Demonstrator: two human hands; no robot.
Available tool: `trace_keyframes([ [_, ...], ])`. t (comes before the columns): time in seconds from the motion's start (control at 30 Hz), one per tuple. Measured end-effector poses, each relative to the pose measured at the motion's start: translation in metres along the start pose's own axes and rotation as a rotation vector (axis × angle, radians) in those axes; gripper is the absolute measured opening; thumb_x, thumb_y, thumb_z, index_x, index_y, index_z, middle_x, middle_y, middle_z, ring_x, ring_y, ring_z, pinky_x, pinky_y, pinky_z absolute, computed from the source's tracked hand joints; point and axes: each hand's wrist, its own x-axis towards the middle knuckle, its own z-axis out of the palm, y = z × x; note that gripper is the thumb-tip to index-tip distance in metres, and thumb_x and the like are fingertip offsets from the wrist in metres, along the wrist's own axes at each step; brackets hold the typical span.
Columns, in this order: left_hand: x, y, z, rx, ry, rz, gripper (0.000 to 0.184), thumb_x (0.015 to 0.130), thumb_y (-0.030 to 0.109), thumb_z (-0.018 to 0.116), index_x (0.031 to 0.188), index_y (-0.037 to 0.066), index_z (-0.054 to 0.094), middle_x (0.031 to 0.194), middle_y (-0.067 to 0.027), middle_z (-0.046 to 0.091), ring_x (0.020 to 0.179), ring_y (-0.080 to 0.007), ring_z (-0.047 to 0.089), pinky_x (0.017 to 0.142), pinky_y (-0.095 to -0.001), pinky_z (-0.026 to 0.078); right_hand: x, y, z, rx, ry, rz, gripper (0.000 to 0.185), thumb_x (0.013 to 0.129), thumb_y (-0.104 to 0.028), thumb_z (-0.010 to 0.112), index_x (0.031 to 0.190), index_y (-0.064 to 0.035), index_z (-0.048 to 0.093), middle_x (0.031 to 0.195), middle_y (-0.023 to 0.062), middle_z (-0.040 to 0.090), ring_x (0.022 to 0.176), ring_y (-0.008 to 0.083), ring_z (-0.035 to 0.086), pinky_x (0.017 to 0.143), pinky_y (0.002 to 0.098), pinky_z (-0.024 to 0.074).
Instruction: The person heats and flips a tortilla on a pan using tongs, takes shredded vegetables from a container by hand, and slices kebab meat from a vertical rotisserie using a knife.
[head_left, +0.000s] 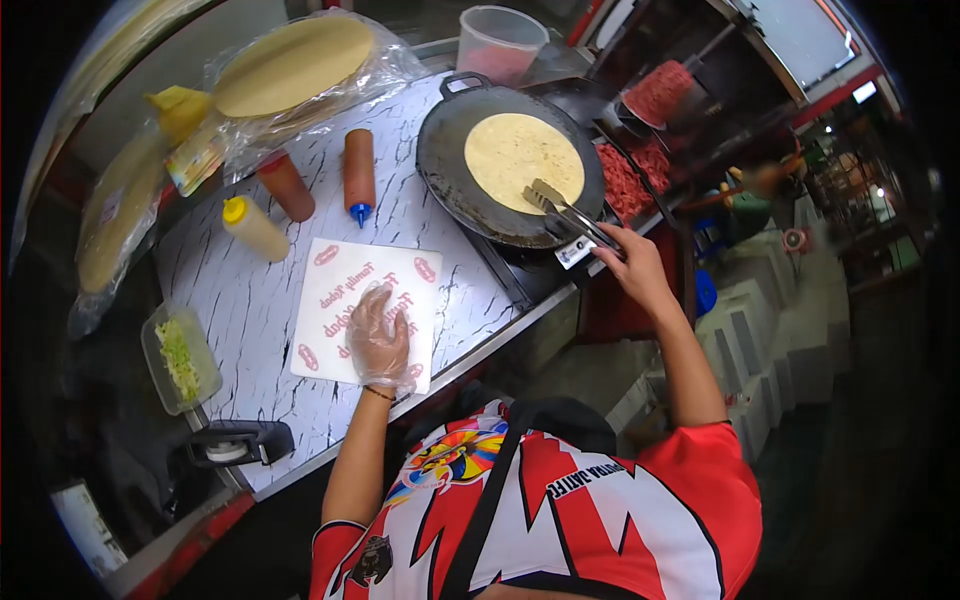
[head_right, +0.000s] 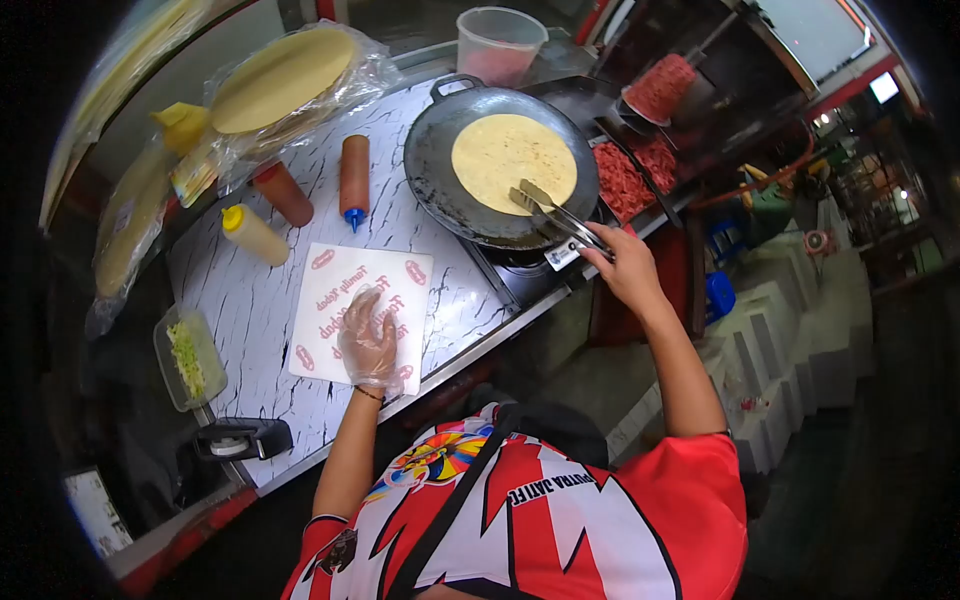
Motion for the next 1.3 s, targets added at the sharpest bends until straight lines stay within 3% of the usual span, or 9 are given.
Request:
trace_keyframes([
  [0.37, -0.002, 0.000, 0.003, 0.010, 0.006, -0.014, 0.036, 0.087, 0.010, 0.069, 0.123, 0.006, 0.067, 0.131, -0.0155, 0.066, 0.123, -0.0340, 0.063, 0.106, -0.0426, 0.049, 0.026, 0.035, -0.011, 0.049, 0.153, 0.155, 0.037, 0.092, -0.028, 0.076, 0.119, -0.0027, 0.073, 0.108, 0.0197, 0.075, 0.097, 0.0340, 0.074, 0.085, 0.0396, 0.0556],
  [0.53, -0.002, 0.006, 0.009, 0.064, 0.013, -0.035, 0.039, 0.087, 0.009, 0.070, 0.126, 0.006, 0.067, 0.132, -0.0138, 0.065, 0.123, -0.0330, 0.063, 0.106, -0.0411, 0.049, 0.074, 0.066, 0.004, 0.153, 0.078, -0.014, 0.037, 0.094, -0.031, 0.072, 0.120, -0.0037, 0.073, 0.106, 0.0194, 0.075, 0.096, 0.0366, 0.073, 0.085, 0.0426, 0.0556],
  [0.63, 0.000, 0.013, 0.014, 0.137, 0.010, -0.033, 0.041, 0.086, 0.009, 0.070, 0.127, 0.007, 0.067, 0.132, -0.0133, 0.065, 0.123, -0.0330, 0.063, 0.106, -0.0416, 0.049, 0.104, 0.094, 0.006, 0.075, 0.134, 0.087, 0.037, 0.095, -0.032, 0.071, 0.119, -0.0045, 0.073, 0.108, 0.0192, 0.075, 0.097, 0.0391, 0.072, 0.084, 0.0452, 0.0558],
  [0.7, 0.001, 0.021, 0.015, 0.265, -0.016, -0.039, 0.040, 0.087, 0.008, 0.068, 0.127, 0.006, 0.067, 0.129, -0.0156, 0.066, 0.123, -0.0337, 0.063, 0.107, -0.0420, 0.049, 0.116, 0.105, -0.006, -0.024, 0.289, 0.101, 0.036, 0.095, -0.033, 0.071, 0.119, -0.0066, 0.074, 0.107, 0.0191, 0.075, 0.095, 0.0394, 0.072, 0.082, 0.0461, 0.0562],
  [0.83, 0.003, 0.016, 0.024, 0.372, -0.036, -0.012, 0.042, 0.085, 0.010, 0.070, 0.127, 0.006, 0.068, 0.128, -0.0168, 0.067, 0.120, -0.0358, 0.063, 0.105, -0.0437, 0.049, 0.116, 0.138, -0.003, 0.184, 0.137, -0.245, 0.036, 0.094, -0.033, 0.073, 0.119, -0.0076, 0.073, 0.103, 0.0168, 0.074, 0.088, 0.0380, 0.072, 0.078, 0.0472, 0.0561],
  [1.0, 0.004, 0.021, 0.030, 0.476, -0.060, -0.014, 0.040, 0.086, 0.011, 0.070, 0.126, 0.007, 0.069, 0.127, -0.0165, 0.066, 0.120, -0.0363, 0.062, 0.106, -0.0460, 0.047, 0.127, 0.175, -0.018, 0.179, 0.273, -0.082, 0.035, 0.092, -0.032, 0.075, 0.117, -0.0083, 0.073, 0.093, 0.0147, 0.070, 0.085, 0.0372, 0.070, 0.072, 0.0450, 0.0551],
  [1.13, 0.008, 0.030, 0.034, 0.555, -0.071, -0.017, 0.041, 0.086, 0.011, 0.070, 0.127, 0.007, 0.068, 0.127, -0.0169, 0.066, 0.122, -0.0366, 0.061, 0.107, -0.0466, 0.046, 0.119, 0.197, -0.035, 0.210, 0.015, -0.242, 0.028, 0.095, -0.027, 0.072, 0.117, -0.0095, 0.072, 0.092, 0.0136, 0.069, 0.080, 0.0378, 0.070, 0.068, 0.0461, 0.0546],
  [1.23, 0.009, 0.035, 0.035, 0.603, -0.102, -0.060, 0.042, 0.088, 0.014, 0.069, 0.129, 0.007, 0.067, 0.128, -0.0177, 0.065, 0.121, -0.0376, 0.059, 0.107, -0.0480, 0.044, 0.134, 0.216, -0.035, 0.093, 0.295, -0.160, 0.033, 0.094, -0.028, 0.074, 0.123, -0.0116, 0.071, 0.092, 0.0125, 0.067, 0.078, 0.0376, 0.069, 0.066, 0.0456, 0.0541],
  [1.3, 0.006, 0.028, 0.035, 0.647, -0.102, -0.059, 0.043, 0.089, 0.016, 0.068, 0.130, 0.007, 0.066, 0.128, -0.0179, 0.064, 0.121, -0.0381, 0.059, 0.108, -0.0486, 0.042, 0.136, 0.217, -0.044, 0.146, 0.207, -0.191, 0.036, 0.093, -0.029, 0.074, 0.125, -0.0129, 0.069, 0.092, 0.0114, 0.066, 0.075, 0.0353, 0.069, 0.064, 0.0449, 0.0543],
])
